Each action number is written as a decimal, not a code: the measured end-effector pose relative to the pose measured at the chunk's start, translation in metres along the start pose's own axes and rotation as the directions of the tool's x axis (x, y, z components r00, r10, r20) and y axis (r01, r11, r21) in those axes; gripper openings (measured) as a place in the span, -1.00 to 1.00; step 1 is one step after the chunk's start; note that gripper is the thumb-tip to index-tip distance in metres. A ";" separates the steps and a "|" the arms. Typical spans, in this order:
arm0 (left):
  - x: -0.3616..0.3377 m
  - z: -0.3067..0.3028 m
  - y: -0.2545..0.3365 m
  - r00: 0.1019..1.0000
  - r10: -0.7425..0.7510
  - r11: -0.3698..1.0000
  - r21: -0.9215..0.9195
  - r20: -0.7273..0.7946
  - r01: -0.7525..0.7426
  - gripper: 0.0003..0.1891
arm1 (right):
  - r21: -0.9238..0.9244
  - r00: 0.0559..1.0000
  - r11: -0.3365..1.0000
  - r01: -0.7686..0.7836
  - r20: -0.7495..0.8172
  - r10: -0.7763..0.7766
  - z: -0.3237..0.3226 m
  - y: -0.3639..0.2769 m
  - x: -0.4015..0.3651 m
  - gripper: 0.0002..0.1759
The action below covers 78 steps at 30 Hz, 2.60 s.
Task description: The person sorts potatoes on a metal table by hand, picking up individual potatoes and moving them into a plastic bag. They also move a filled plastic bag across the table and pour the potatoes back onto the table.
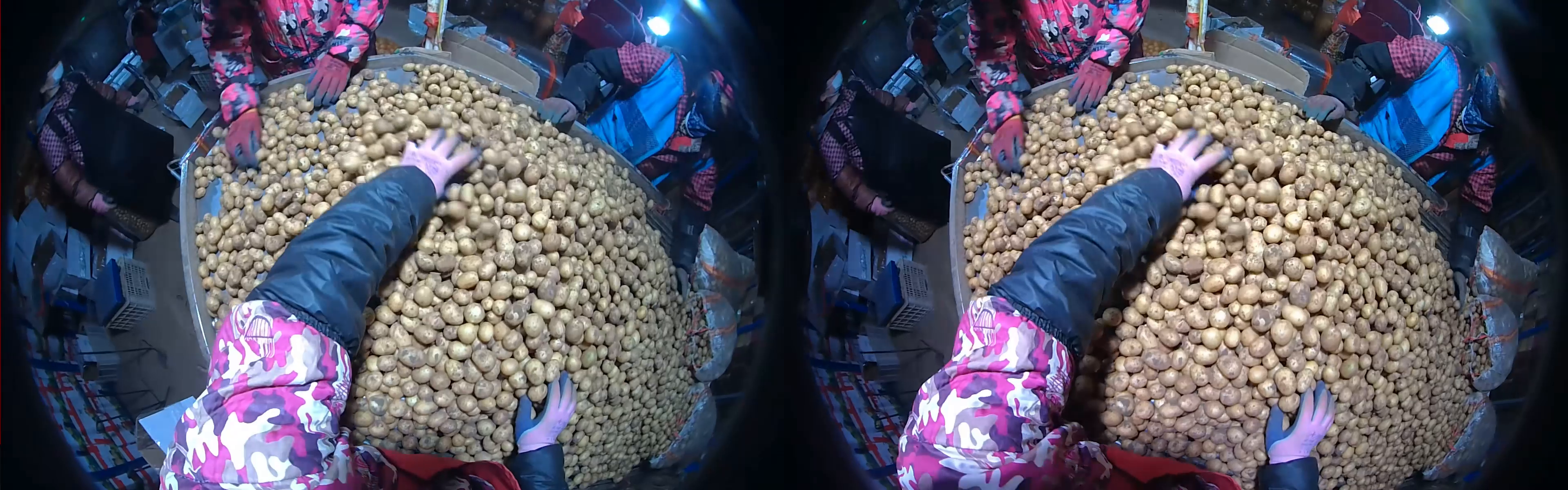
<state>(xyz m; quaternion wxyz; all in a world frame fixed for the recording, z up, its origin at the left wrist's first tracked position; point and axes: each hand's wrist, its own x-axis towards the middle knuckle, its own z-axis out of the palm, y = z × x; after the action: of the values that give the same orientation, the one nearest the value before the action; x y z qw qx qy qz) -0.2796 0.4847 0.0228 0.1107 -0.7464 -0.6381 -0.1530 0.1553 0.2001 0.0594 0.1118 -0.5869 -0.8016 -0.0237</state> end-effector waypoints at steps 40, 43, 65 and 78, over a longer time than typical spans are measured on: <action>-0.328 -0.140 0.148 0.967 0.162 0.908 -0.413 0.196 -0.069 -0.35 | -0.011 0.993 0.999 0.038 -0.110 -0.039 0.013 0.011 -0.002 -0.27; -0.307 -0.131 0.141 0.927 0.200 0.892 -0.451 0.318 -0.037 -0.37 | -0.022 0.993 0.999 0.035 -0.112 -0.037 0.014 0.010 -0.003 -0.27; -0.152 -0.066 -0.021 0.951 -0.245 0.969 0.008 0.188 0.248 -0.50 | 0.020 0.998 1.000 0.005 -0.057 -0.004 0.005 0.006 -0.002 -0.24; -0.200 -0.100 -0.079 0.728 -0.607 0.791 0.153 0.318 0.592 -0.34 | 0.034 0.996 0.999 -0.038 -0.085 0.041 0.007 0.006 -0.004 -0.26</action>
<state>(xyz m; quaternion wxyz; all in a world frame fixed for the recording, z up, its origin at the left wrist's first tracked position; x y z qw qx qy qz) -0.3943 0.2773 0.0396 -0.0448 -0.5128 -0.8568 -0.0318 0.1608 0.1996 0.0516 0.1556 -0.5992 -0.7846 -0.0337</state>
